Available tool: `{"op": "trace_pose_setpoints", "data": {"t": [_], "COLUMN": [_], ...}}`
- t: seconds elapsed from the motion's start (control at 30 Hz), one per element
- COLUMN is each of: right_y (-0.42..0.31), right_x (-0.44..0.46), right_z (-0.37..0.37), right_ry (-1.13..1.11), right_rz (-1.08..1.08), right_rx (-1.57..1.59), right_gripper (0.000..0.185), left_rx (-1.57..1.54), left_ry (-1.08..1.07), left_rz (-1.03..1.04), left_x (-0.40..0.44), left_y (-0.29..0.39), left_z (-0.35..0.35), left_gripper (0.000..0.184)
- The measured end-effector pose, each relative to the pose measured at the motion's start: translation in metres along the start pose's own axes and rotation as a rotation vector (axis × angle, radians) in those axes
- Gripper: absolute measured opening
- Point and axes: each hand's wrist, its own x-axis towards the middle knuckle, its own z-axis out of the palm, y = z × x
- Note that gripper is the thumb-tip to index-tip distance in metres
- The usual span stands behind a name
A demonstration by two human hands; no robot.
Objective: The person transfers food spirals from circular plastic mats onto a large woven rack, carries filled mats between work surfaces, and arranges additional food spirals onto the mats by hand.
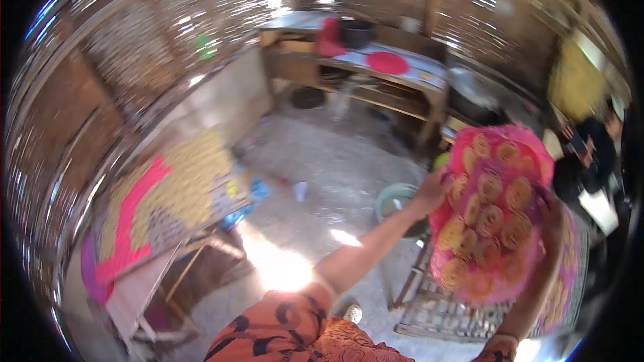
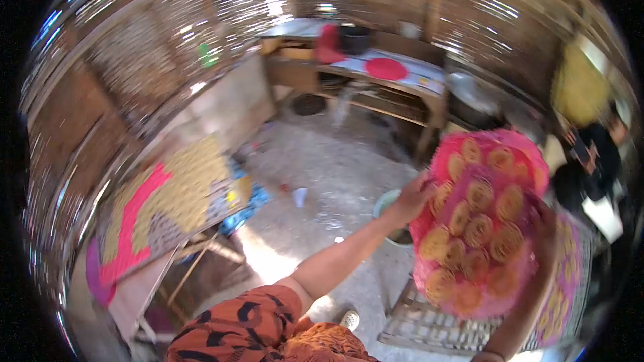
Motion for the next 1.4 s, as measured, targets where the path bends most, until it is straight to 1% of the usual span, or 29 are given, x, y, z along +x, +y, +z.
{"op": "trace_pose_setpoints", "data": {"t": [0.03,0.1,0.13,0.17,0.2,0.23,0.3,0.37,0.43,0.5,0.57,0.63,0.7,0.77,0.8,0.87,0.93,0.97,1.0,1.07,1.1,1.13,1.17,1.2,1.23,1.27,1.33,1.37,1.4], "right_y": [-0.039,-0.087,-0.119,-0.154,-0.184,-0.218,-0.334,-0.406,-0.493,-0.570,-0.653,-0.723,-0.789,-0.849,-0.877,-0.920,-0.955,-0.971,-0.980,-0.989,-0.988,-0.983,-0.989,-0.996,-1.005,-1.008,-1.013,-1.016,-1.017], "right_x": [-0.002,0.016,0.012,0.003,0.000,-0.005,-0.036,-0.053,-0.089,-0.124,-0.182,-0.231,-0.286,-0.342,-0.367,-0.413,-0.447,-0.462,-0.477,-0.502,-0.511,-0.514,-0.516,-0.520,-0.528,-0.540,-0.559,-0.563,-0.564], "right_z": [0.011,0.042,0.070,0.095,0.118,0.142,0.191,0.262,0.333,0.408,0.473,0.552,0.624,0.704,0.736,0.785,0.824,0.849,0.879,0.951,0.995,1.023,1.011,0.997,0.983,0.991,1.010,1.010,1.001], "right_ry": [0.064,-0.338,-0.335,-0.318,-0.289,-0.217,-0.625,-0.844,-1.008,-1.135,-1.177,-1.305,-1.349,-1.440,-1.490,-1.571,-1.561,-1.587,-1.568,-1.562,-1.460,-1.340,-1.352,-1.058,-0.751,-0.765,-1.158,-1.162,-1.036], "right_rz": [-0.032,-0.116,-0.090,-0.048,-0.280,-0.500,-0.243,-0.304,-0.346,-0.425,-0.446,-0.478,-0.514,-0.457,-0.440,-0.435,-0.472,-0.482,-0.456,-0.417,-0.700,-0.975,-0.972,-1.190,-1.384,-1.384,-1.465,-1.459,-1.774], "right_rx": [-0.189,0.526,0.637,0.743,0.566,0.395,0.731,0.709,0.802,0.804,0.871,0.986,0.979,1.077,1.046,1.017,0.866,0.870,0.766,0.634,0.471,0.298,0.269,0.253,0.234,0.217,-0.089,-0.101,0.063], "right_gripper": [0.033,0.033,0.033,0.033,0.031,0.030,0.029,0.029,0.029,0.029,0.029,0.030,0.031,0.029,0.026,0.024,0.018,0.018,0.017,0.017,0.016,0.018,0.018,0.023,0.030,0.030,0.042,0.042,0.045], "left_rx": [0.025,-0.099,-0.180,-0.157,-0.069,0.017,0.089,0.251,0.301,0.464,0.337,0.394,0.788,1.005,1.018,1.007,1.053,1.083,1.083,0.815,0.786,0.961,1.145,1.124,1.123,1.115,1.321,1.290,1.258], "left_ry": [0.090,0.247,0.379,0.428,0.466,0.493,0.612,0.805,0.925,1.054,1.211,1.371,1.525,1.657,1.681,1.722,1.832,1.906,1.919,1.992,1.993,2.007,2.001,1.996,1.838,1.683,1.270,1.223,1.174], "left_rz": [0.021,0.180,0.251,0.261,0.249,0.237,0.236,0.142,0.060,0.163,0.052,0.096,-0.051,-0.118,-0.120,-0.335,-0.391,-0.444,-0.464,-0.733,-0.755,-0.888,-1.014,-1.021,-0.989,-0.955,-0.828,-0.709,-0.589], "left_x": [-0.021,-0.080,-0.110,-0.147,-0.179,-0.223,-0.304,-0.388,-0.475,-0.556,-0.644,-0.714,-0.805,-0.857,-0.889,-0.953,-0.985,-1.001,-1.015,-1.040,-1.054,-1.067,-1.067,-1.064,-1.033,-1.009,-1.003,-0.999,-0.997], "left_y": [0.016,0.055,0.066,0.087,0.113,0.136,0.168,0.184,0.223,0.238,0.272,0.319,0.322,0.347,0.350,0.338,0.322,0.317,0.313,0.293,0.272,0.245,0.239,0.236,0.258,0.267,0.232,0.214,0.201], "left_z": [-0.034,-0.094,-0.127,-0.164,-0.180,-0.220,-0.285,-0.350,-0.403,-0.468,-0.516,-0.538,-0.607,-0.628,-0.649,-0.701,-0.728,-0.740,-0.753,-0.770,-0.779,-0.789,-0.796,-0.806,-0.805,-0.808,-0.847,-0.866,-0.878], "left_gripper": [0.041,0.041,0.034,0.034,0.035,0.035,0.034,0.031,0.032,0.032,0.037,0.037,0.036,0.036,0.036,0.042,0.043,0.043,0.043,0.045,0.045,0.044,0.043,0.043,0.045,0.047,0.048,0.039,0.032]}}
